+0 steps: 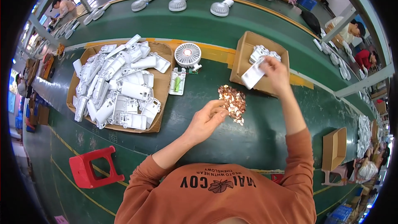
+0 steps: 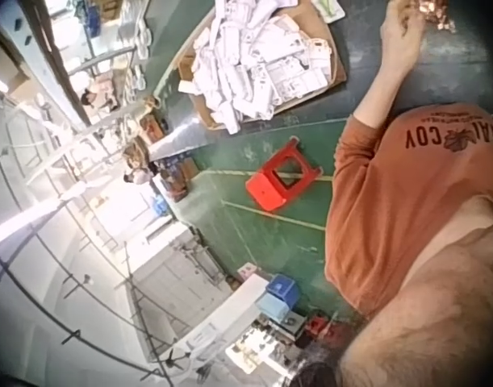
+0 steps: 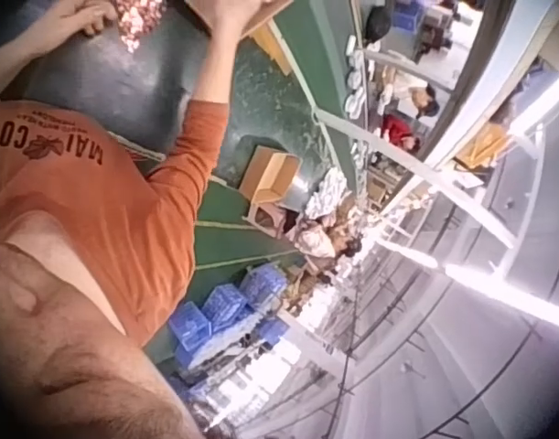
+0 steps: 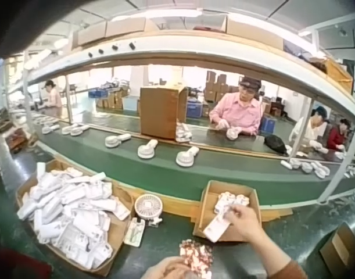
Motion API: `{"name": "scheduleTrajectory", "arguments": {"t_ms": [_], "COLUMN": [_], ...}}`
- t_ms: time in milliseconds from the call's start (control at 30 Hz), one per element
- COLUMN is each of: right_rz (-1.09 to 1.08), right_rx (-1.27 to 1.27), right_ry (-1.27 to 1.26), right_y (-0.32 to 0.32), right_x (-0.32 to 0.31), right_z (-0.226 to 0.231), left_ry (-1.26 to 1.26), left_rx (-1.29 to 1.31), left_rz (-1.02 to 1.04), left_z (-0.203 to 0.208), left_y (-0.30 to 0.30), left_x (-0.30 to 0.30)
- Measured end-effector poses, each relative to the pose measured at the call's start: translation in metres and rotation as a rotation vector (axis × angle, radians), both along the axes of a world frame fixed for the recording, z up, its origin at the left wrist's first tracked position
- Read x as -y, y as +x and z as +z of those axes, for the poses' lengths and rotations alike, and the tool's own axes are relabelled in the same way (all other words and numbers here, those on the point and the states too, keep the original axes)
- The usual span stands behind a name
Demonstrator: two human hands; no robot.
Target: The person assembles components of handheld electric fans by hand, combining internal components and plastic casings, then applying stickers to the finished fans on a factory production line.
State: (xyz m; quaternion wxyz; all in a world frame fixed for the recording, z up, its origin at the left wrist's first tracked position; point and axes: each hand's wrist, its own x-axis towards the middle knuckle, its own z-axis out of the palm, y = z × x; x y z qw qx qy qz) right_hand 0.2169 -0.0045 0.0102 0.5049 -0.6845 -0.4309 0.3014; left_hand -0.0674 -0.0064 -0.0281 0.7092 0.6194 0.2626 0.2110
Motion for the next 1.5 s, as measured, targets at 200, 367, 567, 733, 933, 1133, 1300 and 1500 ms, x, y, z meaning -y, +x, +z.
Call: {"name": "scheduleTrajectory", "arguments": {"t_ms": [200, 367, 567, 733, 933, 1133, 1300, 1500], "right_rz": [-0.153, -0.238, -0.074, 0.258, 0.208, 0.113, 0.157, 0.146], "right_rx": [0.458, 0.736, 0.553, 0.385, 0.519, 0.576, 0.794, 0.683], "right_ry": [-0.180, -0.068, 0.181, 0.000, -0.114, -0.033, 0.010, -0.103], "right_y": [0.111, 0.125, 0.037, -0.037, -0.044, -0.047, -0.046, -0.047], "right_x": [-0.059, -0.051, -0.001, 0.072, 0.114, 0.094, 0.079, 0.089], "right_z": [-0.047, -0.053, -0.009, -0.001, -0.045, -0.059, -0.063, -0.056], "left_ry": [0.410, 1.006, 1.384, 1.426, 1.472, 1.437, 1.407, 1.254], "left_rx": [-0.088, -0.493, -0.888, -1.024, -0.950, -0.814, -0.681, -0.625], "left_rz": [0.433, 0.716, 0.318, 0.170, 0.197, 0.340, 0.461, 0.580], "left_z": [0.017, 0.016, 0.029, 0.055, 0.052, 0.049, 0.046, 0.034], "left_y": [-0.060, -0.126, -0.150, -0.151, -0.147, -0.139, -0.128, -0.124], "left_x": [-0.027, -0.074, -0.126, -0.116, -0.114, -0.107, -0.103, -0.106]}}
